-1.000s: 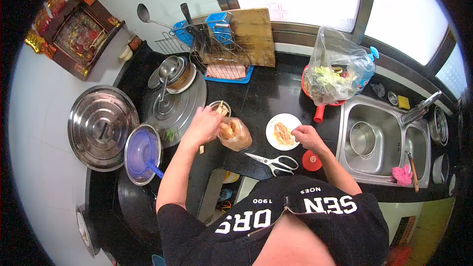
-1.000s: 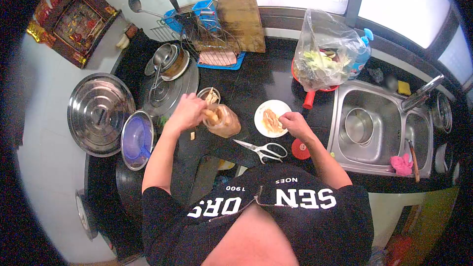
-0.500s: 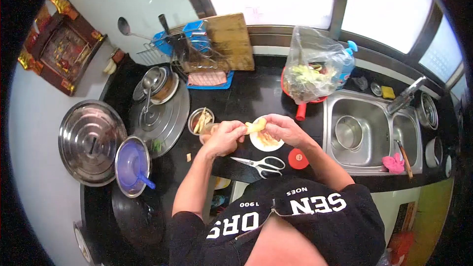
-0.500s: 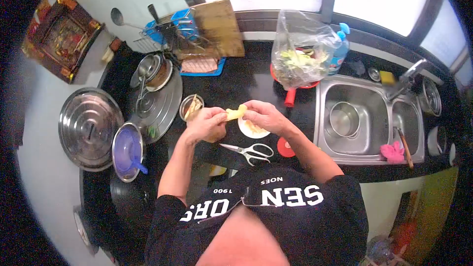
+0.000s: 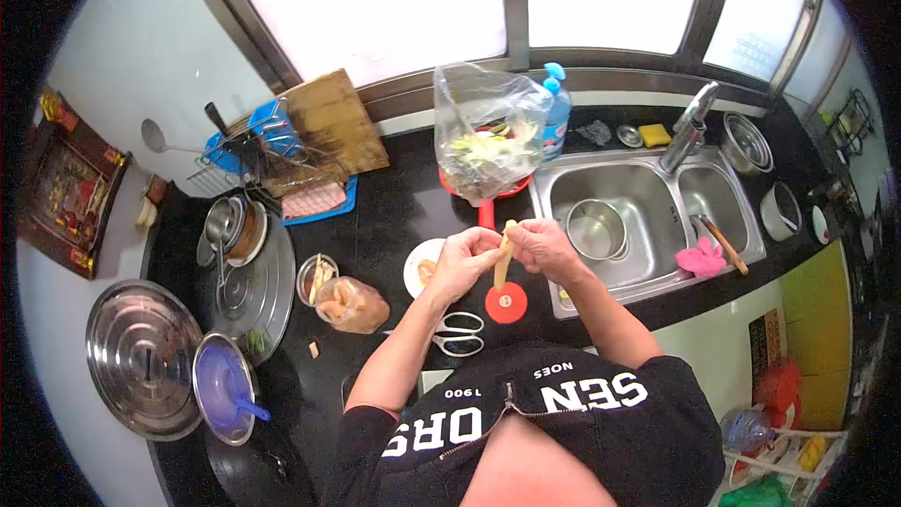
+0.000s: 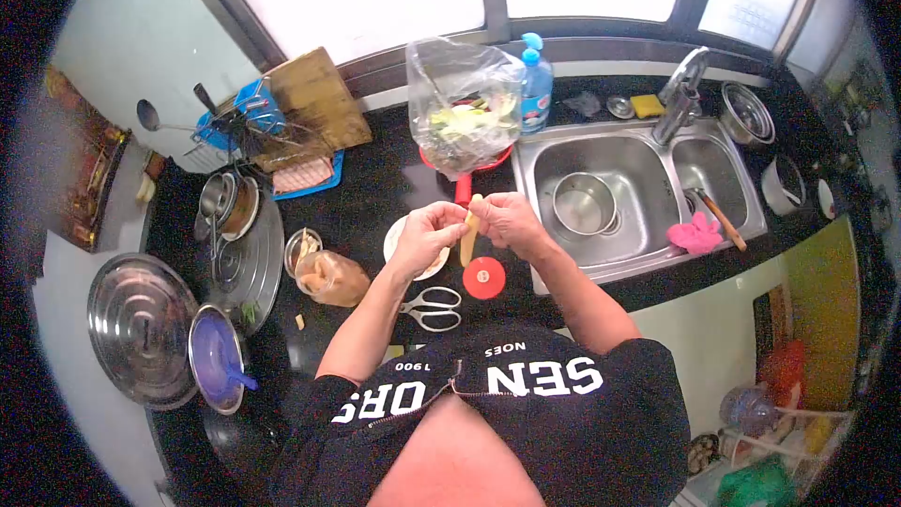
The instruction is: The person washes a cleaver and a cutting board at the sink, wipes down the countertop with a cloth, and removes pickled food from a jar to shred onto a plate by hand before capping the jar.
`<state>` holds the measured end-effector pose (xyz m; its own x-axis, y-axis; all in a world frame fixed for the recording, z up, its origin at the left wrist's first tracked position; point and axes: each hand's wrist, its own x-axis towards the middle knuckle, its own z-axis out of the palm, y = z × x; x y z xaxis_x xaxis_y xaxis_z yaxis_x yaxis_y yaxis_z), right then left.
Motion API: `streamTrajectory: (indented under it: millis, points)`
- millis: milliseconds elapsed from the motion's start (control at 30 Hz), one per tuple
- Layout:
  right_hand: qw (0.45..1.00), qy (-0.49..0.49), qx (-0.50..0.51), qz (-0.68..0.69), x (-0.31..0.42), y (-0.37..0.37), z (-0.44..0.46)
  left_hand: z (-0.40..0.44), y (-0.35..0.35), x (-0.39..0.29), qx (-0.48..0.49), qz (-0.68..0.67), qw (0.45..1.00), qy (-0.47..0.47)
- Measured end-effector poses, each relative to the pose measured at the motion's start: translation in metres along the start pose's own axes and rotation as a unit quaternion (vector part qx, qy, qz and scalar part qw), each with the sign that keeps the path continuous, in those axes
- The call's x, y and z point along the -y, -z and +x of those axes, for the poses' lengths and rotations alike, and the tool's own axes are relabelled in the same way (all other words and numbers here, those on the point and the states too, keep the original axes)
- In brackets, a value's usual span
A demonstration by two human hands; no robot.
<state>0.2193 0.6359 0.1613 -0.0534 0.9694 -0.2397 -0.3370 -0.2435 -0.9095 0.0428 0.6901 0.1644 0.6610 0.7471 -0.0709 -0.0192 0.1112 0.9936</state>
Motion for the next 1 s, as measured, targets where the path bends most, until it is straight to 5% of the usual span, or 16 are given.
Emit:
streamTrajectory:
  millis: [67, 233, 300, 500, 700, 1000]
  points:
    - [0.995, 0.029, 0.026, 0.088, -0.015, 0.014, 0.003, 0.006, -0.007, 0.006, -0.022, -0.012, 1.000, -0.002]
    - [0.998, 0.045, 0.002, 0.052, -0.005, 0.009, -0.007, 0.006, -0.011, 0.014, -0.071, -0.007, 0.997, -0.003]
    - [0.994, 0.060, -0.002, -0.093, -0.006, 0.008, -0.005, 0.003, -0.010, 0.016, -0.069, 0.019, 0.997, -0.018]
    - [0.956, 0.166, 0.012, -0.241, -0.017, -0.010, 0.008, -0.014, -0.004, 0.014, -0.130, 0.014, 0.991, -0.008]
    - [0.937, 0.223, 0.039, -0.268, -0.026, -0.024, 0.017, -0.028, 0.004, 0.011, -0.157, -0.022, 0.987, -0.014]
    - [0.877, 0.259, 0.111, -0.390, -0.019, -0.042, 0.021, -0.049, 0.022, 0.019, -0.142, 0.184, 0.971, -0.061]
